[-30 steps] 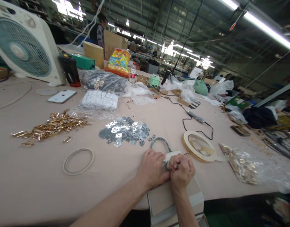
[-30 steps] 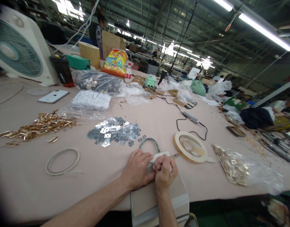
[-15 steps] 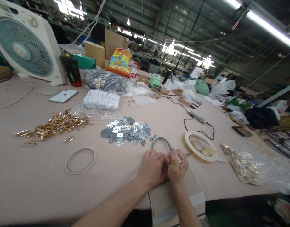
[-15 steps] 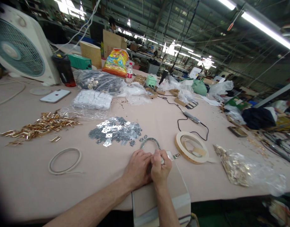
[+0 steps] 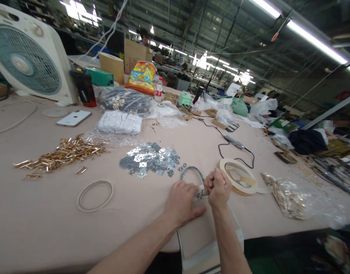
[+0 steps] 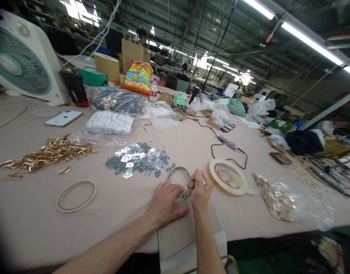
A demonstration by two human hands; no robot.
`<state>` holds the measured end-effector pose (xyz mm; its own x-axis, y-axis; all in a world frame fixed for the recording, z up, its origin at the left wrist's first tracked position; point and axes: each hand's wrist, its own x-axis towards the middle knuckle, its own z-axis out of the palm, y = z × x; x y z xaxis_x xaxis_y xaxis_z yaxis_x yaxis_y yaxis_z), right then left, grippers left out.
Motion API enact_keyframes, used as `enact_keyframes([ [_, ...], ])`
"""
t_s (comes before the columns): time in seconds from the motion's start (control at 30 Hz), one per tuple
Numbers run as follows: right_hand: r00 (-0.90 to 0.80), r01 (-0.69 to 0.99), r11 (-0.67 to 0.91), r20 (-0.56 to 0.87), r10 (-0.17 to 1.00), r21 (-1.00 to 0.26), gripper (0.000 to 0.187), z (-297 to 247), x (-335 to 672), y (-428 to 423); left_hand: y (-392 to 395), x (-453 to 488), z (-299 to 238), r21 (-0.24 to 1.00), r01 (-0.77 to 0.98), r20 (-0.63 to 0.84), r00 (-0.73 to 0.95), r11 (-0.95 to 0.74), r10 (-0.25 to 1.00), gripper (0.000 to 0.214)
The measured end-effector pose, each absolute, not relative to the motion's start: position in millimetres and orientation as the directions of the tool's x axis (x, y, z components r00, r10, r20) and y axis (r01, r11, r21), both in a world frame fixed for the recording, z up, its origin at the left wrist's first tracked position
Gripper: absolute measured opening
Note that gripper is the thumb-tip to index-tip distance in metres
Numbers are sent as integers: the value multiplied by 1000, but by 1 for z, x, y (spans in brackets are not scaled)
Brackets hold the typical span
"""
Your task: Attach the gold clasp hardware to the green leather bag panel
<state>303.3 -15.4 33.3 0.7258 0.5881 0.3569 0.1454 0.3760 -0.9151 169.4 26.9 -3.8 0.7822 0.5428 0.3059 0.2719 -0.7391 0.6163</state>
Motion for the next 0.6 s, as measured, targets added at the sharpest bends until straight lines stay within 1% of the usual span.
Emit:
enact_keyframes([
  [0.07, 672, 155, 299, 322, 667, -942, 47, 33, 301, -9, 27, 169, -4, 614, 281, 304, 778, -737, 550, 47],
  [0.13, 638, 196, 229, 301, 708, -953, 49, 30, 298, -5, 27, 169, -4, 612, 292, 295, 778, -735, 555, 46],
  [0.23, 622, 260, 188, 313, 717, -947, 50, 22, 297, -7, 27, 170, -4, 611, 295, 297, 775, -734, 558, 44],
  [0.33, 582, 343, 182, 361, 729, -921, 49, 13, 297, -15, 26, 170, -4, 617, 298, 305, 762, -728, 571, 40],
  [0.4, 564, 379, 203, 400, 722, -903, 48, 11, 296, -20, 26, 170, -3, 625, 295, 302, 763, -723, 572, 37],
  [0.43, 569, 367, 224, 409, 714, -903, 48, 12, 295, -22, 26, 170, -2, 630, 292, 300, 764, -720, 571, 36],
  [0.53, 602, 233, 346, 415, 682, -909, 47, 26, 294, -25, 27, 169, -1, 634, 288, 296, 767, -718, 569, 41],
  [0.6, 610, 152, 472, 458, 647, -869, 42, 38, 294, -27, 27, 168, -1, 630, 288, 298, 768, -721, 567, 48],
])
